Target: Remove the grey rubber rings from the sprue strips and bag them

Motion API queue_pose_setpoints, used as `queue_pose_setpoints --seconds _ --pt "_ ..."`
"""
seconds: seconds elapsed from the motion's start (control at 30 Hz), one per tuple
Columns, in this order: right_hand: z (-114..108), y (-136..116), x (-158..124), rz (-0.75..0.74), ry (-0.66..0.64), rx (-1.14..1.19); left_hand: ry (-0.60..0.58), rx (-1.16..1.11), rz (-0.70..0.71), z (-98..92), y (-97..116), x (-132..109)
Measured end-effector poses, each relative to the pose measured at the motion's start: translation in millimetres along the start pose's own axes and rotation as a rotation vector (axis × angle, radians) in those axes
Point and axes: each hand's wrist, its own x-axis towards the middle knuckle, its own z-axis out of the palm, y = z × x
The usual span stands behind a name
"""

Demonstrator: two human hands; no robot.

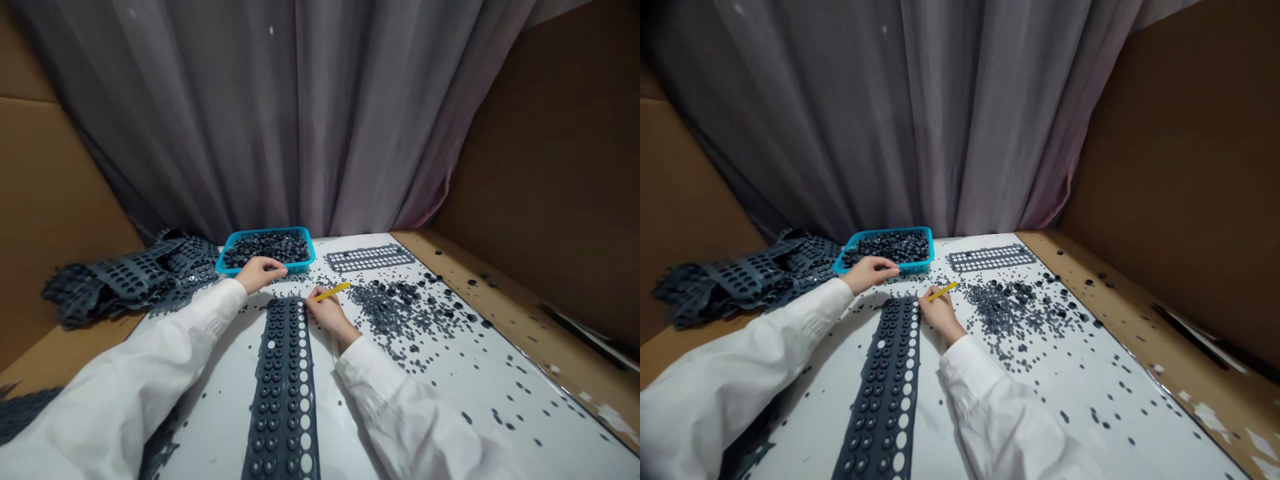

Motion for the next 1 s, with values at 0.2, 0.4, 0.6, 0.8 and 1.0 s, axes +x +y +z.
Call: queue_pose_setpoints --seconds 0.2,0.4,0.6,0.8,1.0 --pt "-11.9 -47.1 -11.5 -0.159 -0.128 0.217 -0.136 -0.468 -0.106 19.1 11.8 -53.0" --pt "-14.9 -100.0 -47.0 -0.470 -0.328 0.238 -0.196 -0.844 -0.200 30.8 27.2 -87.7" --pt "-6.3 -96.6 -57.0 -0.527 -0.360 0.141 -0.095 -1.135 -0.341 38.0 31.2 -99.0" --pt "-1.7 -87.6 -47.8 -0.392 -0.364 0.300 -0.048 -1.114 -0.446 37.5 28.4 -100.3" --pt "-2.8 -92.2 -51.0 -0.347 -0.371 0.279 -0.197 -1.211 -0.561 34.4 26.9 -96.7"
